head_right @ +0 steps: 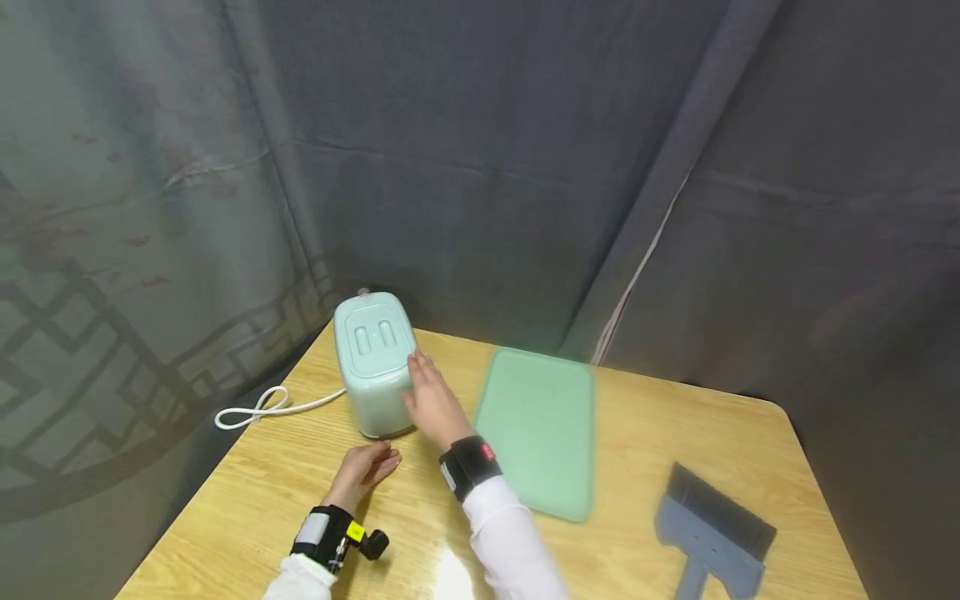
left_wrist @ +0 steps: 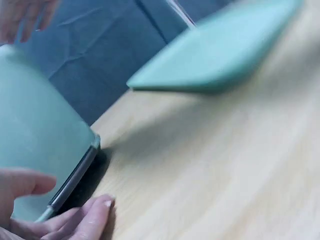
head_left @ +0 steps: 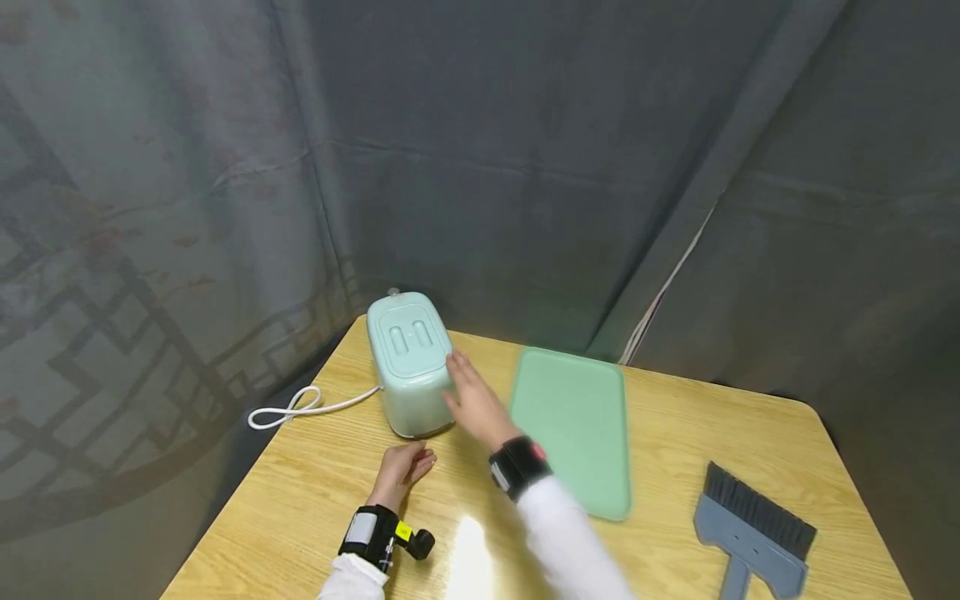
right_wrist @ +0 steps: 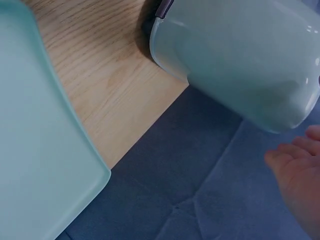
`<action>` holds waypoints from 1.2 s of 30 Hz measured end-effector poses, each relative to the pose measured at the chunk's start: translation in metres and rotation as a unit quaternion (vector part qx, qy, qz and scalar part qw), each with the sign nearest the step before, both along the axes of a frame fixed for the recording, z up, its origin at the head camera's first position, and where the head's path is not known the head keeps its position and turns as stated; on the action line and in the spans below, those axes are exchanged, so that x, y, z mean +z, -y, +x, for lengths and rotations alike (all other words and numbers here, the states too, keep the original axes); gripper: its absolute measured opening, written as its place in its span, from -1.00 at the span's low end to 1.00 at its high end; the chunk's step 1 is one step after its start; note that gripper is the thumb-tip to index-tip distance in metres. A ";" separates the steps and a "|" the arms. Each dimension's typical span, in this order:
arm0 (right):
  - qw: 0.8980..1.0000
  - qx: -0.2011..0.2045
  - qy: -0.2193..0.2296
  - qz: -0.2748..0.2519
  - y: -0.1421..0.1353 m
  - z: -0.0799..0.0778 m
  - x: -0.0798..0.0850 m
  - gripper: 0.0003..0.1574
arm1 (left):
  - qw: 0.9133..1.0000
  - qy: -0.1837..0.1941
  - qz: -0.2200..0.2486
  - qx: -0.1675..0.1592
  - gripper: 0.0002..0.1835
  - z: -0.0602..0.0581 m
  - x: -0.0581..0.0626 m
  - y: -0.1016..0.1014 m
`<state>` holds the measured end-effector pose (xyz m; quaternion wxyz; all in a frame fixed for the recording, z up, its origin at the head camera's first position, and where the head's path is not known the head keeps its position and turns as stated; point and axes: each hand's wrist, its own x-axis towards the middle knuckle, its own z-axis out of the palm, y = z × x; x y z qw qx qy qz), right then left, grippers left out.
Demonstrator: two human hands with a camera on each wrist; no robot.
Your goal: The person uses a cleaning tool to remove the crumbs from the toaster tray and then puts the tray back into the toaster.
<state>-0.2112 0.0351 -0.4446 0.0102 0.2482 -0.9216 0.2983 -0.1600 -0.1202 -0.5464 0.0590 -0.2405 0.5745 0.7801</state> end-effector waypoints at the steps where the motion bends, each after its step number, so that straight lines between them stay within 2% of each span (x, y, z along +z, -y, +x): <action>1: 1.000 0.003 0.000 0.004 0.001 0.000 -0.001 -0.20 | 0.999 0.001 0.031 0.013 -0.70 0.000 -0.001 0.000; 3: 1.000 0.006 -0.004 0.009 0.002 -0.001 -0.003 -0.21 | 0.997 -0.003 0.075 0.032 -0.70 0.000 -0.001 0.000; 8: 1.000 0.015 -0.006 0.008 0.003 -0.002 -0.006 -0.22 | 0.986 -0.017 0.146 0.075 -0.74 -0.004 -0.002 -0.002; 11: 1.000 0.020 -0.010 0.009 0.004 -0.003 -0.006 -0.23 | 0.981 -0.022 0.162 0.104 -0.72 -0.009 -0.005 -0.006; 13: 1.000 0.021 -0.009 0.007 0.005 -0.003 -0.006 -0.23 | 0.980 -0.018 0.161 0.117 -0.64 -0.016 -0.013 -0.009; 15: 1.000 0.020 -0.005 0.005 0.005 -0.002 -0.006 -0.23 | 0.975 -0.023 0.184 0.125 -0.52 -0.025 -0.031 -0.010; 16: 1.000 0.018 -0.001 0.003 0.006 -0.002 -0.006 -0.23 | 0.969 -0.034 0.210 0.125 -0.47 -0.031 -0.047 -0.009; 17: 1.000 0.017 0.002 0.002 0.006 -0.002 -0.006 -0.23 | 0.959 -0.057 0.253 0.116 -0.45 -0.040 -0.071 -0.006; 18: 1.000 0.017 0.004 0.002 0.006 -0.002 -0.007 -0.23 | 0.950 -0.070 0.285 0.109 -0.41 -0.046 -0.088 -0.004; 19: 1.000 0.016 0.005 0.004 0.006 -0.001 -0.007 -0.23 | 0.933 -0.093 0.332 0.099 -0.41 -0.053 -0.111 0.000; 20: 1.000 0.015 0.006 0.005 0.005 -0.001 -0.007 -0.22 | 0.921 -0.104 0.363 0.093 -0.38 -0.056 -0.122 0.002; 22: 1.000 0.014 0.007 0.007 0.005 -0.001 -0.006 -0.23 | 0.912 -0.123 0.382 0.087 -0.35 -0.057 -0.127 0.001; 23: 1.000 0.014 0.007 0.010 0.005 -0.001 -0.005 -0.23 | 0.919 -0.125 0.362 0.090 -0.38 -0.054 -0.120 -0.002; 24: 1.000 0.014 0.007 0.011 0.005 -0.001 -0.005 -0.23 | 0.933 -0.116 0.326 0.104 -0.39 -0.049 -0.101 -0.007; 25: 1.000 0.014 0.007 0.013 0.005 -0.001 -0.004 -0.23 | 0.938 -0.114 0.309 0.110 -0.47 -0.044 -0.089 -0.009; 26: 1.000 0.014 0.007 0.013 0.005 -0.002 -0.004 -0.23 | 0.949 -0.102 0.273 0.121 -0.53 -0.037 -0.068 -0.014; 29: 1.000 0.016 0.003 0.012 0.005 -0.002 -0.003 -0.23 | 0.957 -0.092 0.241 0.131 -0.85 -0.025 -0.037 -0.019; 32: 1.000 0.019 0.001 0.010 0.005 -0.001 -0.003 -0.23 | 0.955 -0.081 0.247 0.142 -0.83 -0.022 -0.021 -0.022; 36: 1.000 0.020 0.005 0.006 0.005 -0.001 -0.002 -0.23 | 0.960 -0.054 0.229 0.153 -0.78 -0.023 -0.016 -0.023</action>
